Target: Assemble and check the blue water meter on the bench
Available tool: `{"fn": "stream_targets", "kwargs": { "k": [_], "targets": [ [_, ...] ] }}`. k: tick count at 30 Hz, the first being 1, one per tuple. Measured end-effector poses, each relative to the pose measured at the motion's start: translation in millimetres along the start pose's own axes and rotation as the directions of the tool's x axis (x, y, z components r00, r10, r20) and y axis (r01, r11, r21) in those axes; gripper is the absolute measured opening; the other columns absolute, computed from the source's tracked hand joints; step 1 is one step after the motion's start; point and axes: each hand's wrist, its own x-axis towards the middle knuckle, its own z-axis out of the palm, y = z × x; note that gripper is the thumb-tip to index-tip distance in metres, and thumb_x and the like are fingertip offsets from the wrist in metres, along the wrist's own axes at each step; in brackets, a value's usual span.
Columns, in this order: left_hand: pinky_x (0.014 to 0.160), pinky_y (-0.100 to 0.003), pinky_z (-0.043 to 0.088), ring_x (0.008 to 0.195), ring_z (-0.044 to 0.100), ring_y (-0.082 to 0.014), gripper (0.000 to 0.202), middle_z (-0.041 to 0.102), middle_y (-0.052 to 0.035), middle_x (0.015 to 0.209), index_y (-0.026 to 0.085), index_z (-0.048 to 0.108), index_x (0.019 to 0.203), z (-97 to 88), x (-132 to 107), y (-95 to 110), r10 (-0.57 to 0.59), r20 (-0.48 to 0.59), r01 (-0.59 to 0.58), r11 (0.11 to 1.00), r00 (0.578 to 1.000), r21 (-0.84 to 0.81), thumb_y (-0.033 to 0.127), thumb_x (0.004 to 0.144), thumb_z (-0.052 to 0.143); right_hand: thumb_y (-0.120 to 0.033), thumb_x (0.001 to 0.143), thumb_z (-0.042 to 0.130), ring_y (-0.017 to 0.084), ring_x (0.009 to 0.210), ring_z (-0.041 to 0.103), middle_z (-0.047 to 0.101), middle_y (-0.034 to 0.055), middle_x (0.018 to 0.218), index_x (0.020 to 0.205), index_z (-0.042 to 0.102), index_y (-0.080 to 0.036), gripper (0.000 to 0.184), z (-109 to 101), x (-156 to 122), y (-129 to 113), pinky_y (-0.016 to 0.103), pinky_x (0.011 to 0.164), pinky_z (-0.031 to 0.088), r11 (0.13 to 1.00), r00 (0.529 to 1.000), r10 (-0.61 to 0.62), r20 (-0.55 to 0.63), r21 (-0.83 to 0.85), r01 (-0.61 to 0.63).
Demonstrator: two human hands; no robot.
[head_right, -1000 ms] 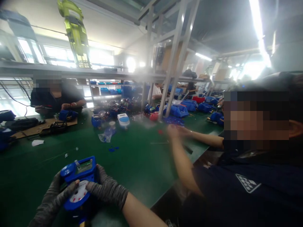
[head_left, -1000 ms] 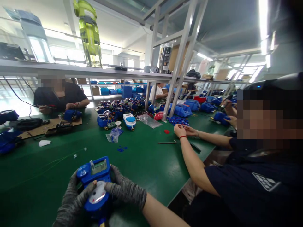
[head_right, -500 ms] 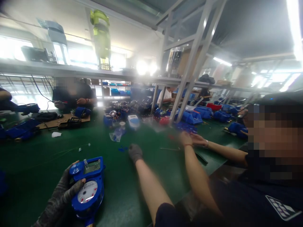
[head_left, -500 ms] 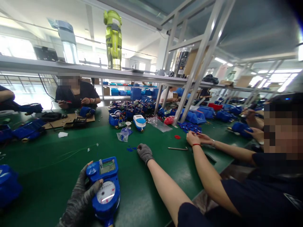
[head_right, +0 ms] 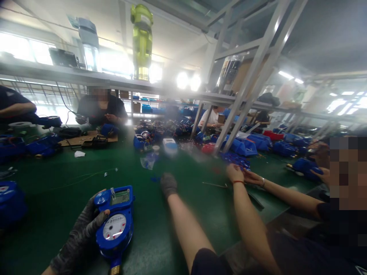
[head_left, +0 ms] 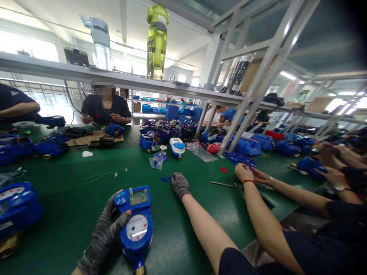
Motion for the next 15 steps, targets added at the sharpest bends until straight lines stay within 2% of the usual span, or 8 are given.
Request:
{"fn": "stream_targets", "kwargs": {
  "k": [6, 11, 15],
  "targets": [
    [0.098, -0.051, 0.051, 0.123, 0.052, -0.0374, 0.081, 0.052, -0.0109, 0.137, 0.033, 0.042, 0.137, -2.8, 0, -1, -0.001, -0.008, 0.001, 1.000, 1.000, 0.008, 0.044, 0.069, 0.085, -0.032, 0.096, 0.054, 0.019, 0.103, 0.061, 0.065, 0.0075, 0.112, 0.110, 0.064, -0.015, 0.024, -5, 7, 13, 0.039, 0.092, 0.049, 0.997, 0.996, -0.079, 0.049, 0.031, 0.077],
    [0.095, -0.050, 0.054, 0.121, 0.054, -0.0362, 0.075, 0.052, -0.0094, 0.138, 0.034, 0.041, 0.138, -4.6, -1, -3, 0.008, 0.019, -0.009, 1.000, 1.000, 0.016, 0.041, 0.074, 0.081, -0.038, 0.095, 0.054, 0.018, 0.098, 0.062, 0.065, 0.0069, 0.108, 0.105, 0.064, -0.015, 0.027, -5, 12, 10, 0.039, 0.089, 0.049, 0.997, 0.994, -0.082, 0.067, -0.004, 0.082],
    [0.098, -0.049, 0.052, 0.121, 0.054, -0.0349, 0.072, 0.053, -0.0095, 0.137, 0.032, 0.042, 0.136, -5.6, -1, -2, 0.043, 0.014, -0.044, 0.998, 0.999, 0.033, 0.041, 0.076, 0.080, -0.032, 0.098, 0.048, 0.019, 0.101, 0.061, 0.066, 0.0092, 0.109, 0.107, 0.064, -0.014, 0.026, -8, 1, 9, 0.036, 0.092, 0.046, 0.994, 0.993, -0.101, 0.054, -0.041, 0.104]
  ]
}}
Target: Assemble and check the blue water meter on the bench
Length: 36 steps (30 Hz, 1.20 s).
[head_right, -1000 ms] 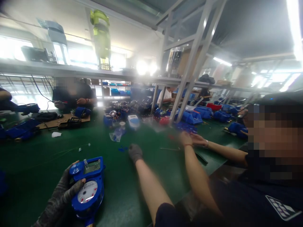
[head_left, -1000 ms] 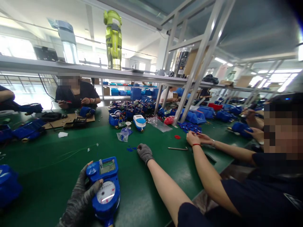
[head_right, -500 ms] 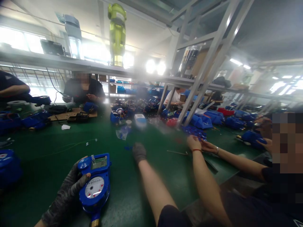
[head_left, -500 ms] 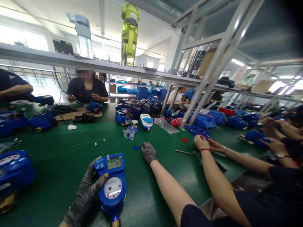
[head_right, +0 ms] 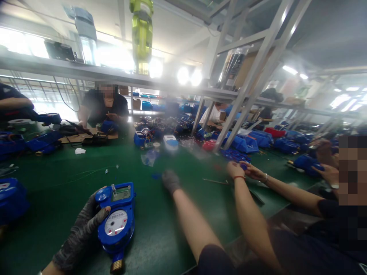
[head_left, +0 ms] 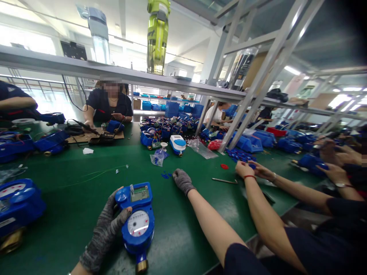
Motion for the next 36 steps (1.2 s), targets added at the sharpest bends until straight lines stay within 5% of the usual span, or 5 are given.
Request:
{"fn": "stream_targets", "kwargs": {
  "k": [7, 16, 26, 32, 36],
  "targets": [
    [0.099, -0.051, 0.050, 0.122, 0.052, -0.0369, 0.076, 0.053, -0.0100, 0.137, 0.031, 0.044, 0.135, 2.3, 3, -2, -0.004, -0.033, 0.003, 1.000, 0.999, -0.017, 0.040, 0.071, 0.084, -0.028, 0.095, 0.048, 0.023, 0.113, 0.057, 0.064, 0.0140, 0.119, 0.112, 0.067, -0.018, 0.028, 7, -39, 10, 0.031, 0.098, 0.040, 0.991, 0.996, -0.090, 0.005, -0.094, 0.090],
    [0.102, -0.051, 0.047, 0.123, 0.053, -0.0350, 0.077, 0.053, -0.0102, 0.138, 0.034, 0.041, 0.140, -3.7, 4, -8, -0.005, -0.007, 0.005, 0.999, 1.000, -0.045, 0.036, 0.074, 0.082, -0.021, 0.095, 0.043, 0.023, 0.111, 0.058, 0.064, 0.0152, 0.119, 0.118, 0.063, -0.015, 0.031, 13, -26, 13, 0.030, 0.099, 0.040, 0.995, 0.998, -0.051, -0.047, -0.090, 0.047],
    [0.100, -0.050, 0.049, 0.125, 0.051, -0.0361, 0.084, 0.053, -0.0100, 0.138, 0.031, 0.041, 0.141, -1.1, 3, -4, 0.002, -0.006, -0.002, 1.000, 1.000, -0.031, 0.040, 0.070, 0.084, -0.023, 0.090, 0.051, 0.023, 0.101, 0.059, 0.067, 0.0149, 0.106, 0.097, 0.069, -0.015, 0.021, 0, -33, 14, 0.032, 0.096, 0.041, 0.994, 0.995, -0.098, -0.030, 0.053, 0.099],
    [0.105, -0.051, 0.044, 0.128, 0.048, -0.0358, 0.074, 0.049, -0.0102, 0.142, 0.030, 0.044, 0.138, -0.2, -1, -5, 0.010, -0.032, -0.013, 0.995, 0.999, -0.097, 0.044, 0.075, 0.080, -0.026, 0.091, 0.049, 0.019, 0.086, 0.061, 0.068, 0.0087, 0.094, 0.092, 0.065, -0.016, 0.018, -28, -70, -23, 0.030, 0.082, 0.048, 0.941, 0.985, -0.147, -0.085, 0.296, 0.166],
    [0.106, -0.050, 0.043, 0.128, 0.047, -0.0351, 0.069, 0.048, -0.0092, 0.143, 0.029, 0.045, 0.137, -1.4, 0, -3, 0.008, -0.026, -0.010, 0.996, 1.000, -0.094, 0.044, 0.078, 0.077, -0.032, 0.091, 0.055, 0.017, 0.080, 0.061, 0.066, 0.0028, 0.087, 0.088, 0.063, -0.021, 0.014, -61, -128, -64, 0.028, 0.073, 0.049, 0.730, 0.940, -0.322, -0.115, 0.602, 0.324]
  ]
}}
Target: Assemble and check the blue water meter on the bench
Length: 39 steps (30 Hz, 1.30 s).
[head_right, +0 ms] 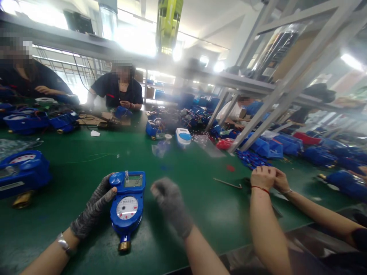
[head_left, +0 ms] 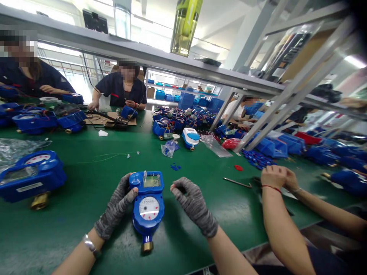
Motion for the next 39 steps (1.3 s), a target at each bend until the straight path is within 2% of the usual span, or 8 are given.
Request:
{"fn": "stream_targets", "kwargs": {
  "k": [2, 5, 15, 20, 25, 33, 36, 39],
  "targets": [
    [0.107, -0.047, 0.042, 0.129, 0.046, -0.0335, 0.066, 0.047, -0.0078, 0.144, 0.029, 0.045, 0.136, -1.0, 1, 0, 0.015, -0.005, -0.015, 0.999, 1.000, 0.033, 0.043, 0.079, 0.076, -0.029, 0.090, 0.058, 0.017, 0.076, 0.059, 0.065, 0.0025, 0.083, 0.082, 0.063, -0.021, 0.012, 2, -10, -26, 0.030, 0.071, 0.047, 0.996, 0.995, -0.081, 0.057, 0.050, 0.078],
    [0.109, -0.046, 0.040, 0.130, 0.045, -0.0325, 0.066, 0.046, -0.0066, 0.145, 0.029, 0.045, 0.136, -2.3, 3, -2, 0.018, -0.029, -0.016, 0.998, 0.999, 0.062, 0.044, 0.079, 0.076, -0.026, 0.088, 0.057, 0.019, 0.077, 0.057, 0.064, 0.0038, 0.082, 0.080, 0.064, -0.022, 0.012, 6, -10, -44, 0.034, 0.074, 0.046, 0.989, 0.985, -0.119, 0.127, -0.069, 0.129],
    [0.110, -0.042, 0.040, 0.130, 0.045, -0.0302, 0.062, 0.048, -0.0035, 0.143, 0.031, 0.048, 0.134, -0.9, 3, -4, 0.040, -0.051, -0.036, 0.996, 0.998, 0.085, 0.042, 0.080, 0.075, -0.028, 0.092, 0.051, 0.027, 0.085, 0.058, 0.066, 0.0132, 0.091, 0.090, 0.070, -0.021, 0.021, 19, -10, -55, 0.045, 0.083, 0.047, 0.887, 0.978, -0.141, 0.152, -0.419, 0.193],
    [0.109, -0.046, 0.042, 0.129, 0.047, -0.0314, 0.063, 0.050, -0.0038, 0.141, 0.032, 0.046, 0.136, -1.1, 3, -7, 0.025, -0.032, -0.024, 0.999, 0.999, 0.023, 0.040, 0.081, 0.075, -0.020, 0.093, 0.049, 0.025, 0.090, 0.060, 0.069, 0.0130, 0.096, 0.096, 0.070, -0.017, 0.021, 17, -17, -54, 0.046, 0.094, 0.046, 0.770, 0.920, -0.299, 0.252, -0.506, 0.389],
    [0.107, -0.046, 0.043, 0.127, 0.049, -0.0312, 0.061, 0.051, -0.0039, 0.140, 0.034, 0.047, 0.134, 0.4, 1, -8, 0.017, -0.051, -0.017, 1.000, 0.999, 0.001, 0.041, 0.080, 0.075, -0.031, 0.095, 0.049, 0.025, 0.091, 0.061, 0.069, 0.0117, 0.099, 0.099, 0.069, -0.014, 0.027, 11, -28, -50, 0.043, 0.087, 0.050, 0.670, 0.871, -0.397, 0.291, -0.557, 0.491],
    [0.111, -0.044, 0.038, 0.128, 0.047, -0.0295, 0.059, 0.052, 0.0001, 0.139, 0.036, 0.050, 0.130, 2.2, -1, -5, 0.050, -0.132, -0.037, 0.995, 0.990, 0.096, 0.045, 0.077, 0.076, -0.032, 0.095, 0.048, 0.026, 0.093, 0.062, 0.070, 0.0102, 0.103, 0.102, 0.068, -0.016, 0.026, 15, -35, -54, 0.046, 0.088, 0.048, 0.742, 0.907, -0.351, 0.232, -0.522, 0.421],
    [0.113, -0.048, 0.034, 0.129, 0.045, -0.0307, 0.060, 0.050, -0.0001, 0.140, 0.036, 0.049, 0.131, 0.8, -1, -7, 0.038, -0.141, -0.022, 0.993, 0.989, 0.114, 0.048, 0.077, 0.075, -0.031, 0.095, 0.048, 0.021, 0.092, 0.064, 0.070, 0.0075, 0.100, 0.104, 0.069, -0.019, 0.025, 6, -23, -36, 0.037, 0.086, 0.050, 0.870, 0.921, -0.330, 0.207, -0.312, 0.382],
    [0.112, -0.051, 0.035, 0.130, 0.045, -0.0321, 0.062, 0.049, -0.0008, 0.141, 0.038, 0.048, 0.132, -3.5, 0, -11, 0.027, -0.136, -0.008, 0.990, 0.990, 0.138, 0.050, 0.077, 0.075, -0.027, 0.093, 0.051, 0.014, 0.089, 0.065, 0.071, 0.0038, 0.096, 0.100, 0.069, -0.019, 0.021, -5, 11, 10, 0.025, 0.084, 0.050, 0.974, 0.997, -0.061, 0.038, -0.216, 0.068]
  ]
}}
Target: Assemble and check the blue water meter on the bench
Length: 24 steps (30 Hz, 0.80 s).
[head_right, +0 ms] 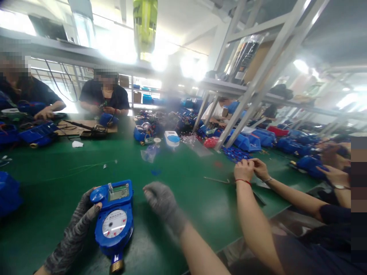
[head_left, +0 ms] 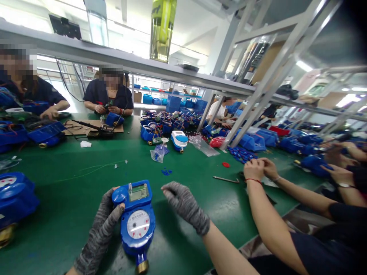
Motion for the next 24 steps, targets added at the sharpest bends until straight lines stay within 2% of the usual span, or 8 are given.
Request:
{"fn": "stream_targets", "kwargs": {
  "k": [1, 2, 5, 8, 14, 19, 21, 24],
  "targets": [
    [0.112, -0.051, 0.035, 0.130, 0.045, -0.0322, 0.063, 0.049, -0.0010, 0.141, 0.038, 0.048, 0.132, -1.1, 1, -1, 0.004, 0.007, -0.004, 1.000, 1.000, 0.005, 0.050, 0.077, 0.075, -0.025, 0.091, 0.053, 0.014, 0.090, 0.065, 0.071, 0.0038, 0.096, 0.097, 0.069, -0.018, 0.018, 2, 13, 20, 0.024, 0.085, 0.049, 0.979, 0.978, 0.182, -0.098, -0.076, -0.189],
    [0.113, -0.051, 0.035, 0.130, 0.044, -0.0322, 0.064, 0.049, -0.0015, 0.141, 0.037, 0.047, 0.133, -2.0, 1, -2, 0.009, 0.017, -0.009, 1.000, 1.000, 0.003, 0.049, 0.077, 0.076, -0.022, 0.091, 0.052, 0.016, 0.091, 0.064, 0.071, 0.0069, 0.098, 0.097, 0.068, -0.015, 0.019, 5, 26, 39, 0.026, 0.086, 0.048, 0.950, 0.950, 0.269, -0.160, -0.118, -0.289],
    [0.113, -0.051, 0.035, 0.131, 0.044, -0.0327, 0.066, 0.049, -0.0031, 0.142, 0.036, 0.045, 0.135, -2.6, 2, 0, 0.009, 0.040, -0.008, 1.000, 0.999, -0.021, 0.048, 0.077, 0.076, -0.016, 0.086, 0.055, 0.019, 0.089, 0.064, 0.071, 0.0100, 0.097, 0.096, 0.069, -0.013, 0.018, 20, 56, 83, 0.028, 0.085, 0.046, 0.885, 0.896, 0.393, -0.207, -0.180, -0.430],
    [0.110, -0.052, 0.039, 0.131, 0.044, -0.0345, 0.070, 0.048, -0.0047, 0.143, 0.034, 0.044, 0.136, -1.3, 0, 5, -0.023, 0.054, 0.025, 0.999, 0.998, -0.045, 0.049, 0.075, 0.077, -0.016, 0.082, 0.059, 0.020, 0.088, 0.063, 0.071, 0.0104, 0.095, 0.091, 0.070, -0.014, 0.015, 35, 70, 100, 0.028, 0.082, 0.045, 0.840, 0.865, 0.460, -0.199, -0.218, -0.497],
    [0.109, -0.050, 0.040, 0.129, 0.047, -0.0342, 0.068, 0.049, -0.0049, 0.142, 0.035, 0.044, 0.134, 2.1, -3, 11, -0.043, 0.070, 0.048, 0.996, 0.997, -0.073, 0.048, 0.076, 0.077, -0.022, 0.081, 0.061, 0.019, 0.087, 0.063, 0.071, 0.0105, 0.093, 0.088, 0.070, -0.016, 0.013, 42, 81, 100, 0.026, 0.077, 0.043, 0.805, 0.834, 0.507, -0.216, -0.229, -0.548],
    [0.107, -0.046, 0.044, 0.126, 0.049, -0.0318, 0.064, 0.050, -0.0052, 0.141, 0.033, 0.044, 0.133, 2.7, -3, 14, -0.020, 0.113, 0.029, 0.996, 0.993, -0.082, 0.046, 0.079, 0.075, -0.020, 0.079, 0.060, 0.018, 0.076, 0.062, 0.070, 0.0100, 0.082, 0.078, 0.068, -0.014, 0.010, 33, 84, 96, 0.027, 0.072, 0.044, 0.838, 0.846, 0.493, -0.203, -0.149, -0.525],
    [0.103, -0.043, 0.047, 0.125, 0.051, -0.0305, 0.063, 0.049, -0.0056, 0.142, 0.032, 0.043, 0.134, 2.0, -3, 14, -0.011, 0.146, 0.025, 0.995, 0.989, -0.096, 0.044, 0.081, 0.074, -0.023, 0.082, 0.057, 0.017, 0.075, 0.061, 0.070, 0.0084, 0.082, 0.081, 0.067, -0.014, 0.013, 28, 75, 81, 0.027, 0.072, 0.046, 0.879, 0.874, 0.450, -0.185, -0.082, -0.470],
    [0.101, -0.037, 0.049, 0.126, 0.050, -0.0278, 0.059, 0.049, -0.0060, 0.142, 0.029, 0.043, 0.134, 0.8, -3, 15, 0.001, 0.160, 0.014, 0.996, 0.987, -0.092, 0.044, 0.084, 0.071, -0.030, 0.086, 0.054, 0.015, 0.081, 0.063, 0.070, 0.0047, 0.090, 0.091, 0.065, -0.016, 0.018, 21, 47, 34, 0.024, 0.074, 0.048, 0.946, 0.935, 0.323, -0.142, 0.053, -0.319]
  ]
}}
